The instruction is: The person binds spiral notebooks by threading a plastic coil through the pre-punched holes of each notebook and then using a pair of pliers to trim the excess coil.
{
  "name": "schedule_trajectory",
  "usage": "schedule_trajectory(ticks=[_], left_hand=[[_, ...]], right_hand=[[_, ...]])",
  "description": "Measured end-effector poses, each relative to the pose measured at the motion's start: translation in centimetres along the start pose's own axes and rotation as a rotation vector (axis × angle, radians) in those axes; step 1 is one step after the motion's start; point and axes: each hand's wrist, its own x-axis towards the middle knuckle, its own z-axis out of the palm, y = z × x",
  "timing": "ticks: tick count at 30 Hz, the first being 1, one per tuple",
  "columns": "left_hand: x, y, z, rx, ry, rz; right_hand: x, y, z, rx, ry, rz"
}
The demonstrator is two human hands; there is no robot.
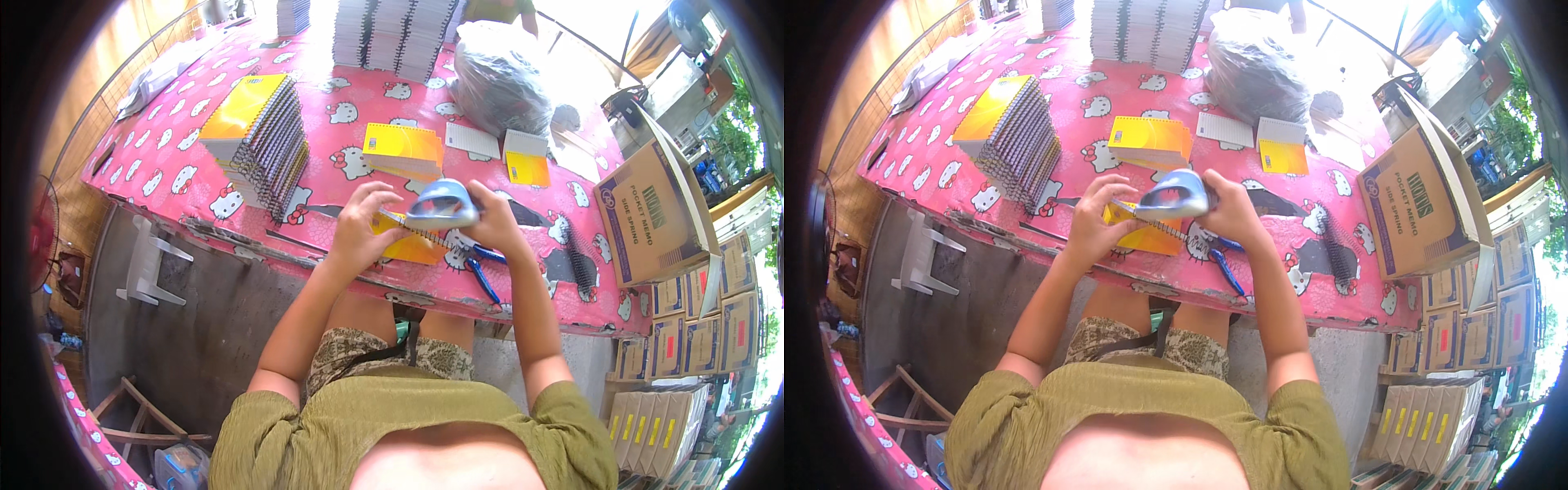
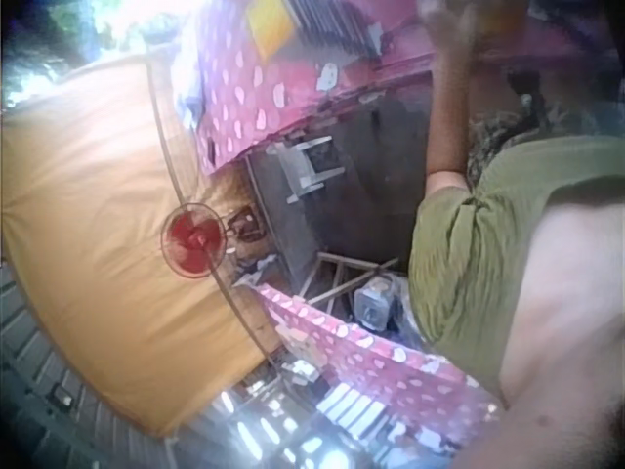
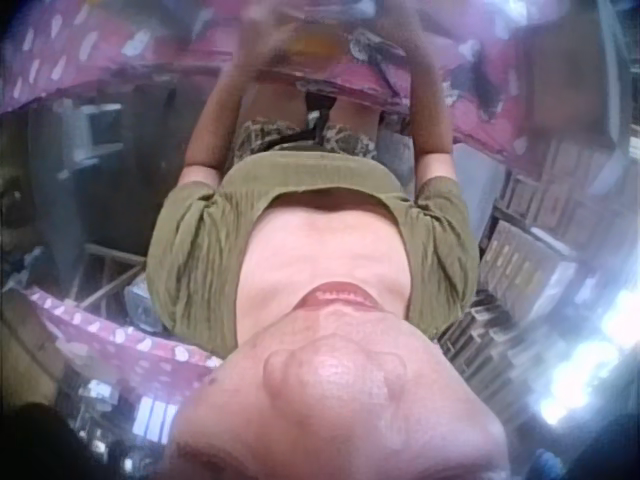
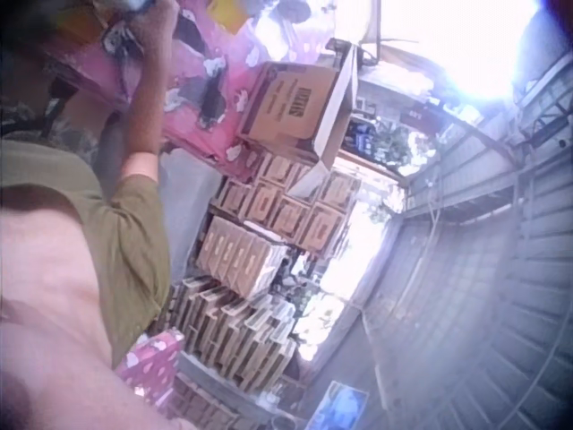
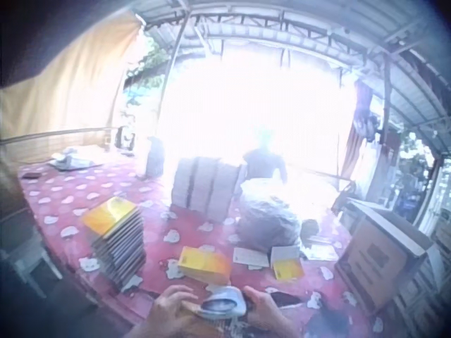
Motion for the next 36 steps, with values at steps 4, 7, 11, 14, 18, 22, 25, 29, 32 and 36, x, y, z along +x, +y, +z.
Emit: schedule_trajectory(ticks=[4, 7, 11, 14, 18, 22, 25, 29, 32, 36], left_hand=[[-1.7, -1.6, -0.1, -0.369, 0.101, -0.287], [-2.1, -2.6, -0.1, -0.629, 0.146, -0.400], [-2.7, -3.5, -0.2, -0.670, 0.185, -0.442], [-2.5, -4.0, -0.7, -0.722, 0.149, -0.404], [-2.6, -4.3, -0.8, -0.798, 0.113, -0.421], [-1.5, -4.2, -0.1, -0.862, 0.076, -0.355], [0.0, -1.0, 0.1, -0.749, 0.189, -0.152], [-2.0, 1.7, 0.4, -0.229, 0.119, 0.190], [-4.4, 1.0, 1.7, 0.012, -0.081, 0.230], [-5.3, 0.1, 2.0, 0.011, -0.033, 0.202]], right_hand=[[0.5, -1.1, 0.5, 0.349, -0.010, 0.145], [2.0, -1.7, 1.5, -0.090, -0.034, -0.064], [2.6, -1.0, 1.9, 0.141, -0.120, 0.009], [2.6, -1.6, 1.8, -0.276, 0.011, 0.026], [0.9, 2.4, -0.9, -0.693, 0.207, 0.212], [-4.0, 6.5, -2.1, -0.796, 0.222, 0.038], [-7.7, 3.6, -2.1, -0.742, 0.227, 0.006], [-12.3, 0.7, 0.6, -0.628, -0.046, 0.207], [-13.2, 1.0, 1.7, -0.732, 0.068, 0.169], [-12.4, 0.0, 1.2, -0.493, 0.097, 0.113]])
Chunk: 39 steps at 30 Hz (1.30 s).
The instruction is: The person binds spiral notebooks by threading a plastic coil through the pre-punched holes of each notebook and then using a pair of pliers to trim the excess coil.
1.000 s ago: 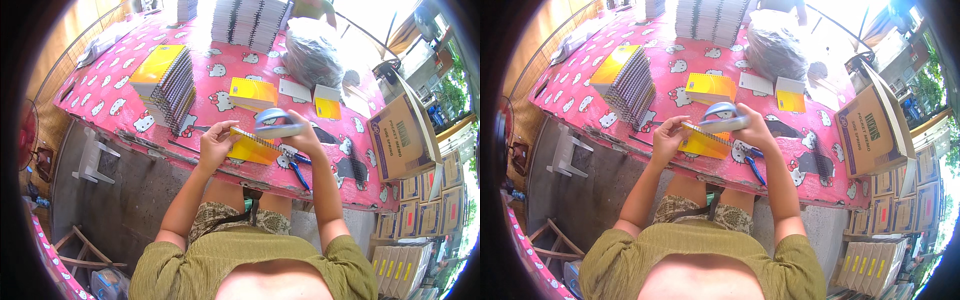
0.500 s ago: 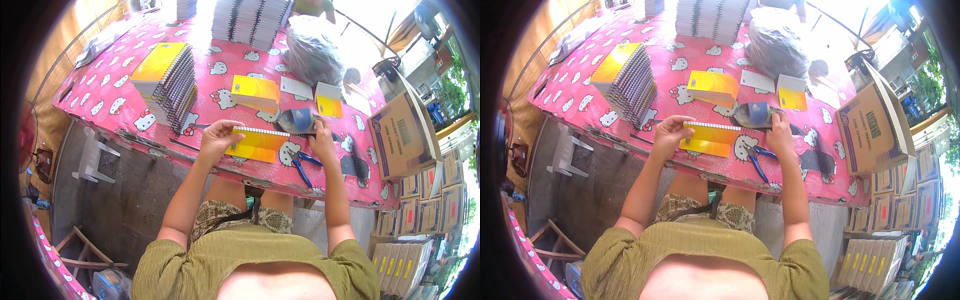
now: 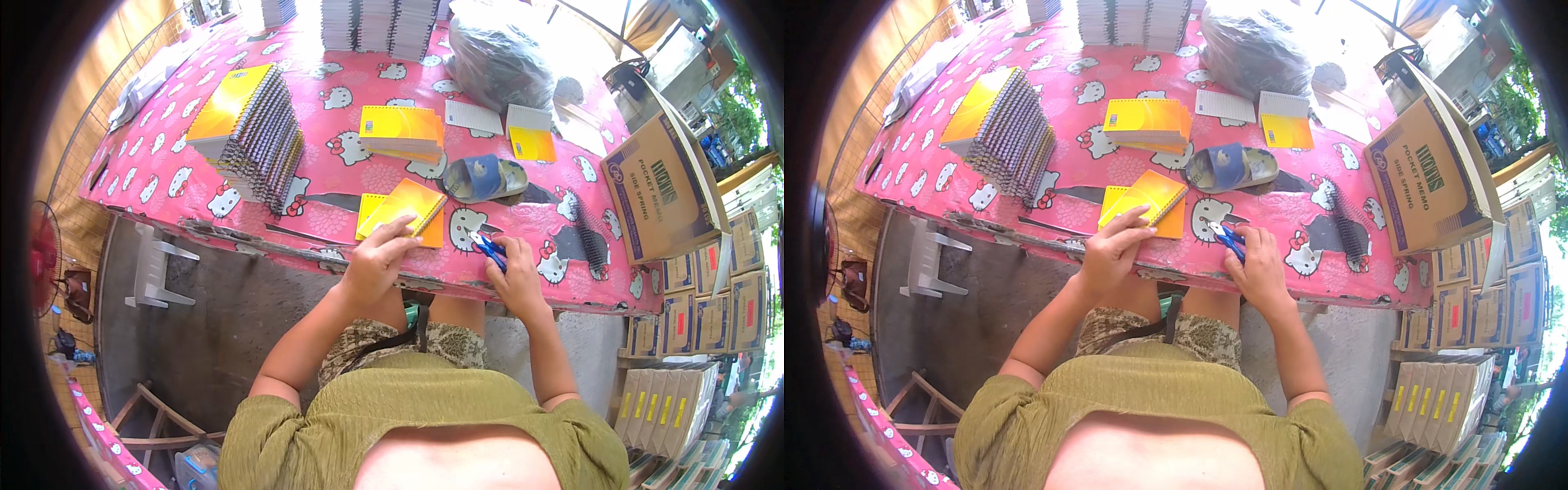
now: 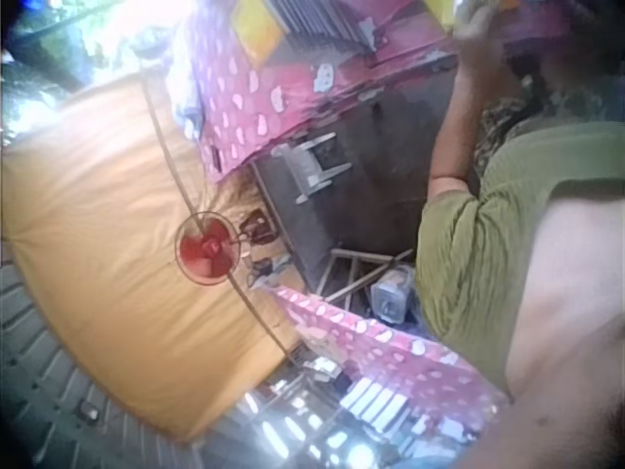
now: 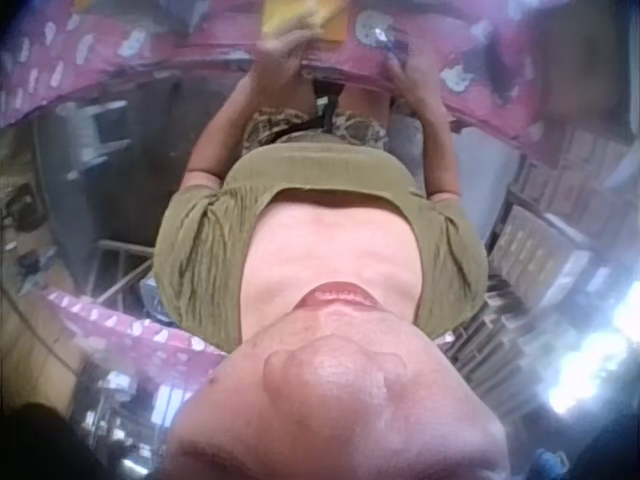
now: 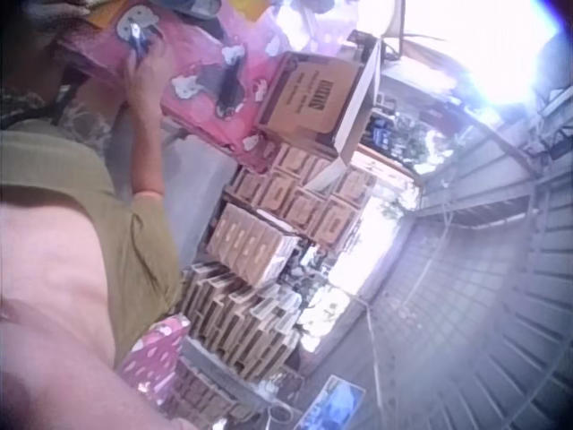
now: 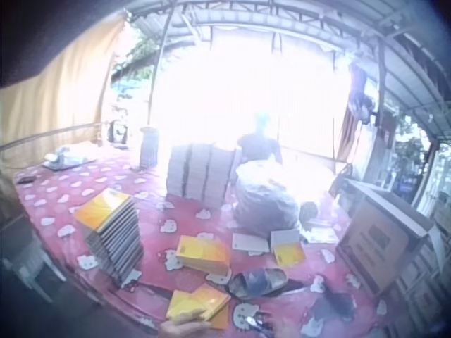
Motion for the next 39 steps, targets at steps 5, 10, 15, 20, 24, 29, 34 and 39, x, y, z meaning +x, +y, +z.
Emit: schedule_trajectory(ticks=[5, 10, 15, 20, 24, 29, 34, 39], left_hand=[[1.4, 0.9, 0.5, -0.191, 0.192, -0.249], [1.5, 0.6, 1.0, -0.141, 0.195, -0.218], [2.1, 1.5, 1.3, -0.187, 0.185, -0.269], [1.5, 0.6, 2.1, -0.144, 0.246, -0.269], [2.0, 1.2, 2.1, -0.051, 0.238, -0.224], [2.0, 1.4, 2.5, -0.052, 0.272, -0.160], [2.0, 1.5, 2.0, -0.045, 0.261, -0.006], [5.5, 1.5, -2.2, 0.127, 0.306, 0.107]], right_hand=[[-0.1, -4.8, -1.2, 0.356, -0.101, -0.008], [0.4, -6.4, -1.1, 0.337, -0.054, -0.080], [0.4, -6.6, -1.4, 0.280, -0.034, -0.101], [0.1, -6.8, -1.3, 0.178, -0.018, -0.112], [0.0, -7.4, -1.0, 0.080, 0.036, -0.129], [0.3, -7.6, -1.2, 0.090, 0.046, -0.144], [1.5, -3.7, -0.5, 1.425, -0.592, 0.543], [1.6, -4.7, -0.1, 1.192, -0.366, 0.390]])
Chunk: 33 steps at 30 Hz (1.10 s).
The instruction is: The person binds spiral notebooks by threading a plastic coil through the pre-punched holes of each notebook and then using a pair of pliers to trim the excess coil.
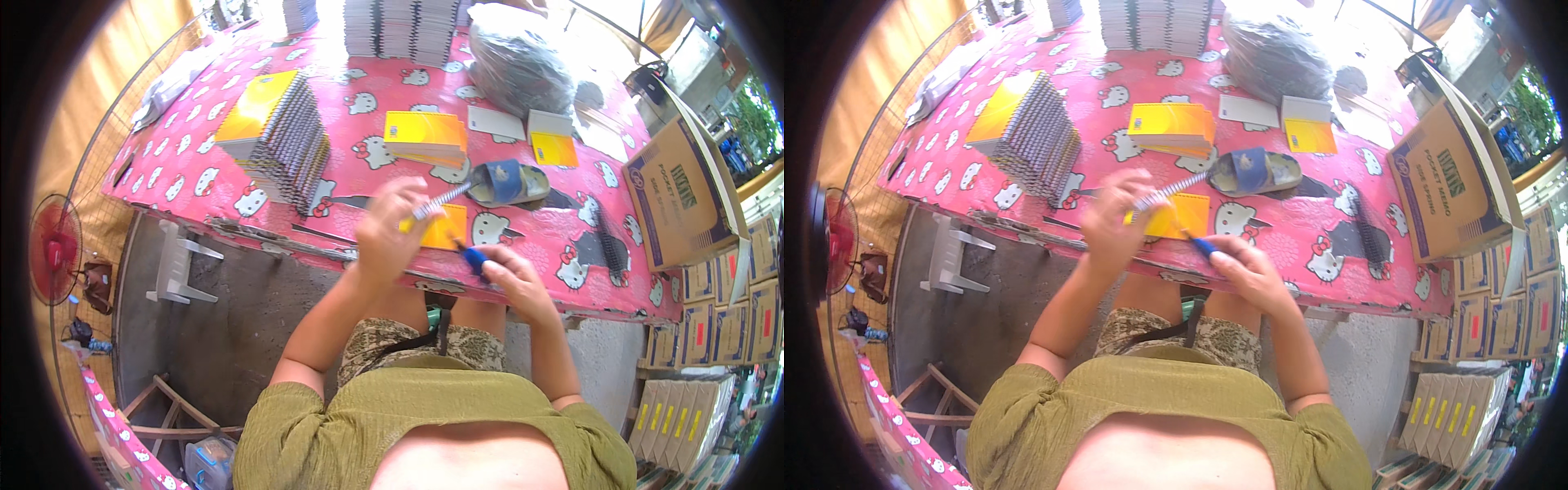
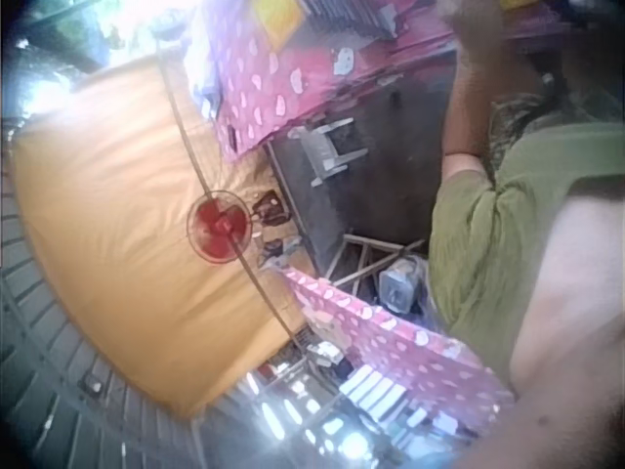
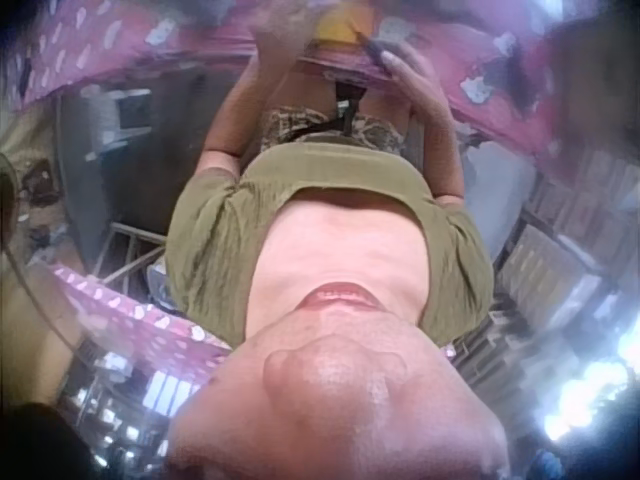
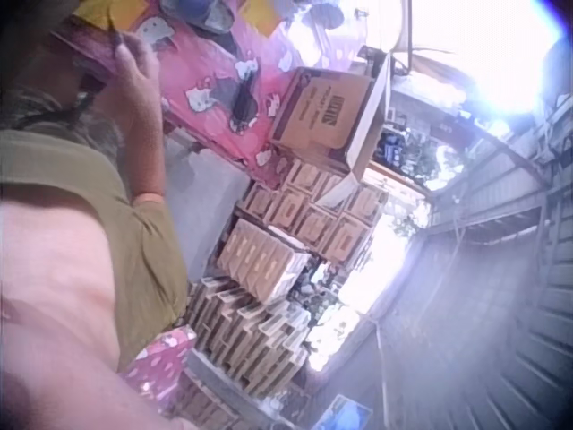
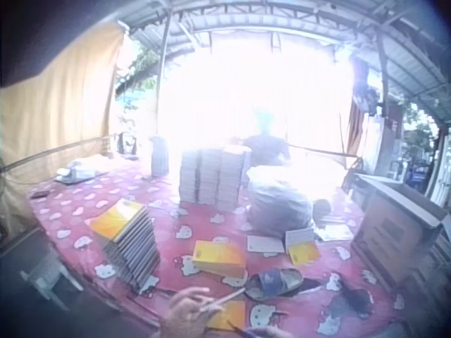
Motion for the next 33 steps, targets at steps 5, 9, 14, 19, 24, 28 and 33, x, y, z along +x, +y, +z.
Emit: schedule_trajectory(ticks=[5, 9, 14, 19, 24, 28, 33], left_hand=[[11.6, -2.7, -10.3, -0.235, 0.716, -0.437], [11.8, -11.1, -16.6, 0.109, 0.515, -0.661], [10.6, -13.5, -16.1, 0.420, 0.539, -0.680], [9.9, -15.4, -15.5, 0.231, 0.629, -0.569], [10.4, -13.8, -16.7, 0.328, 0.483, -0.609], [11.8, -5.2, -12.4, 0.473, 0.521, -0.238], [6.3, -2.1, -1.0, -0.025, -0.422, -0.194]], right_hand=[[0.3, 2.1, -6.0, -1.103, 0.534, -0.355], [0.6, 3.7, -6.6, -1.202, 0.487, -0.381], [1.6, 1.8, -12.4, -1.225, 0.711, -0.418], [0.9, 0.0, -22.2, -1.477, 1.177, -0.154], [0.8, 1.9, -25.3, -1.464, 1.062, 0.048], [-0.1, 1.5, -27.8, -1.514, 1.045, -0.009], [2.1, -1.7, -20.9, -1.507, 1.017, -0.171]])
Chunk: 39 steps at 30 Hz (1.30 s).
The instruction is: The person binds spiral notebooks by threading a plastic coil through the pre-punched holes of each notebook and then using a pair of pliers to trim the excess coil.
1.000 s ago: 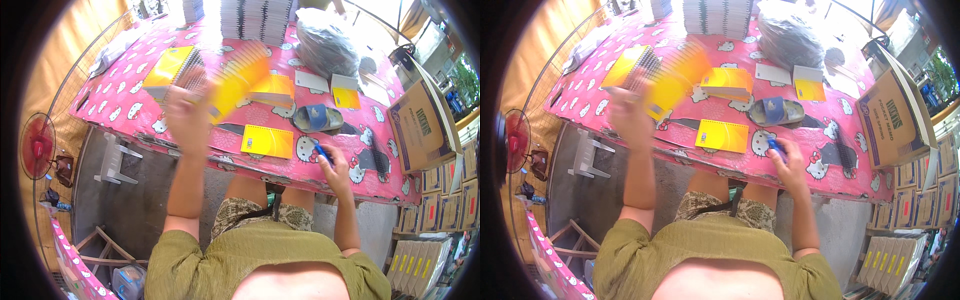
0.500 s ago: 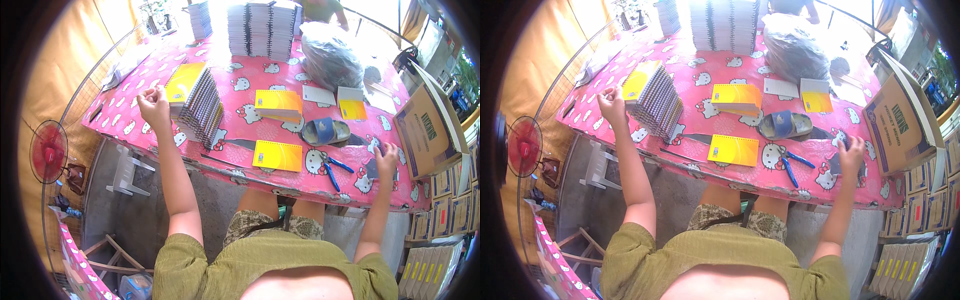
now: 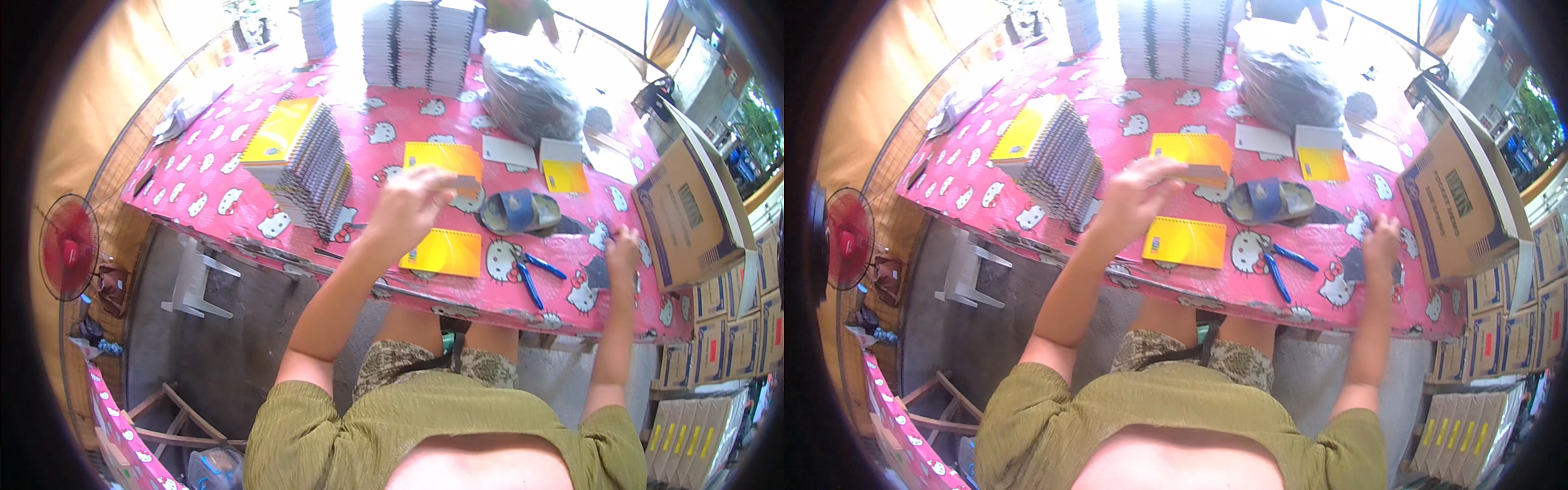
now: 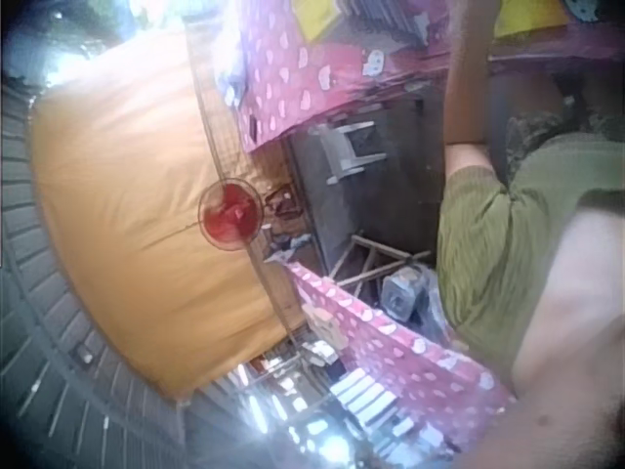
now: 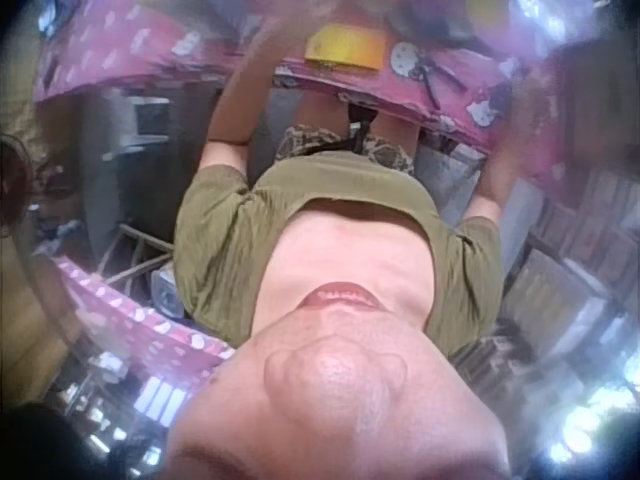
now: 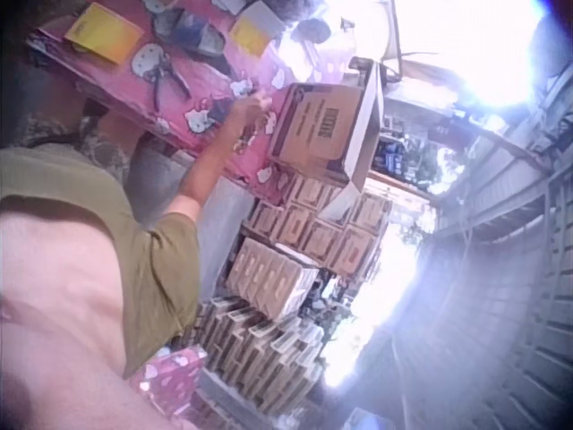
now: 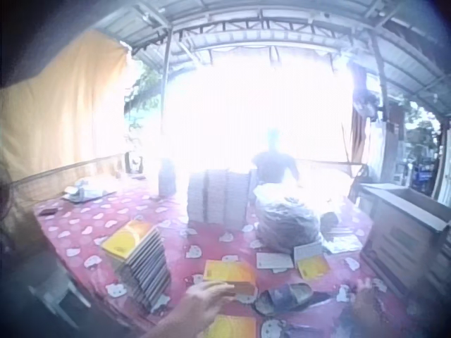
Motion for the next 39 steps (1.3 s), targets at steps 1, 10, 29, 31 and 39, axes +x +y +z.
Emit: schedule_trajectory(ticks=[1, 10, 29, 31, 39], left_hand=[[-1.0, -2.0, 2.8, 0.113, -0.109, -0.134], [-2.4, -6.8, 8.8, 0.179, -0.442, -0.430], [-4.5, -1.2, 5.1, 0.060, -0.004, 0.065], [-4.5, -1.2, 5.2, 0.060, 0.005, 0.067], [-4.8, -0.7, 5.6, 0.146, 0.043, 0.041]], right_hand=[[-0.2, -1.9, 0.0, 0.026, -0.032, -0.008], [-7.2, -12.5, -0.6, 0.693, -0.175, -0.328], [-6.4, -18.6, -3.0, 0.964, -0.234, -0.355], [-6.2, -18.7, -3.1, 0.907, -0.174, -0.391], [-6.3, -19.0, -2.2, 0.930, -0.109, -0.525]])
